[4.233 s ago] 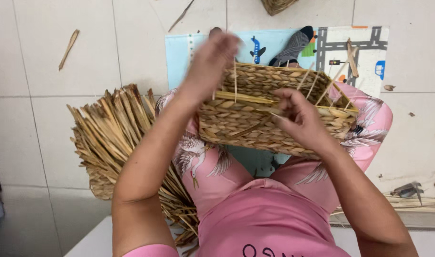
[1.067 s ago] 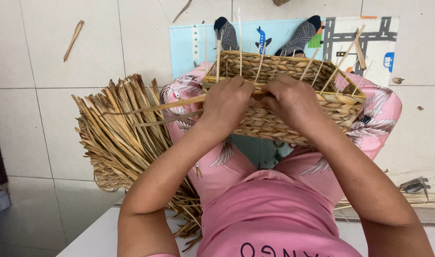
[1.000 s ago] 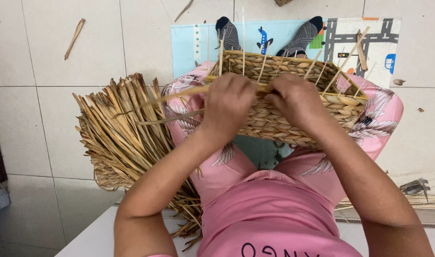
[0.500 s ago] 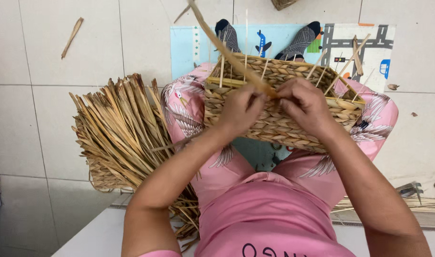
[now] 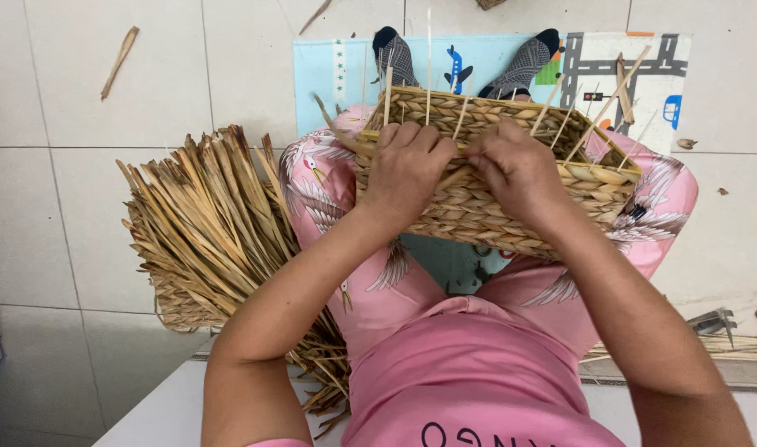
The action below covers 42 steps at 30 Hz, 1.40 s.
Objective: The person weaves a rectangular basket using dried palm leaves. They interlace the leaves through vertical stakes to build up the sides of the basket, occasionally adjusting the tension and position of the material.
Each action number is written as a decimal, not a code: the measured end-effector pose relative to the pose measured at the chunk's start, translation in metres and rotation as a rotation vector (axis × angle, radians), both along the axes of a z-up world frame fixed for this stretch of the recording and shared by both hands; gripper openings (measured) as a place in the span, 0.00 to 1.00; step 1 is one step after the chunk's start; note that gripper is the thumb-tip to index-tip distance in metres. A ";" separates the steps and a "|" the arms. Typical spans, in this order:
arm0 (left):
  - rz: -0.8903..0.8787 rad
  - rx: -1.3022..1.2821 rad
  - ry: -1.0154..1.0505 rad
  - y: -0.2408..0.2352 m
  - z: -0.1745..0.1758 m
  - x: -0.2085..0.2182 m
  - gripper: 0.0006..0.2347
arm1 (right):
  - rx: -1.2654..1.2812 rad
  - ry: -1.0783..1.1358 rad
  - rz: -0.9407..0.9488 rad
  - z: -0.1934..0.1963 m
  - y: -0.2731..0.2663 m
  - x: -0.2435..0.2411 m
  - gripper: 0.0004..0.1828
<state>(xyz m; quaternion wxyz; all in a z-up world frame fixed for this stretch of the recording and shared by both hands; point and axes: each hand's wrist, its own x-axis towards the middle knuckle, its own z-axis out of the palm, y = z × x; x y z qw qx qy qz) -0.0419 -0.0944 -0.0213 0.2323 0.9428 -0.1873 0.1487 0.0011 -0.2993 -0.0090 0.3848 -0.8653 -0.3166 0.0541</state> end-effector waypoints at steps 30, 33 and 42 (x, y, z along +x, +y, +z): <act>0.011 0.087 -0.051 0.019 0.007 0.013 0.08 | -0.143 -0.176 -0.011 0.001 0.027 -0.003 0.09; -0.070 0.052 -0.120 0.028 0.014 -0.019 0.05 | -0.101 -0.133 -0.020 -0.006 0.029 0.003 0.07; -0.041 0.071 -0.087 0.018 0.001 -0.013 0.04 | -0.088 0.030 0.084 0.006 0.016 0.007 0.15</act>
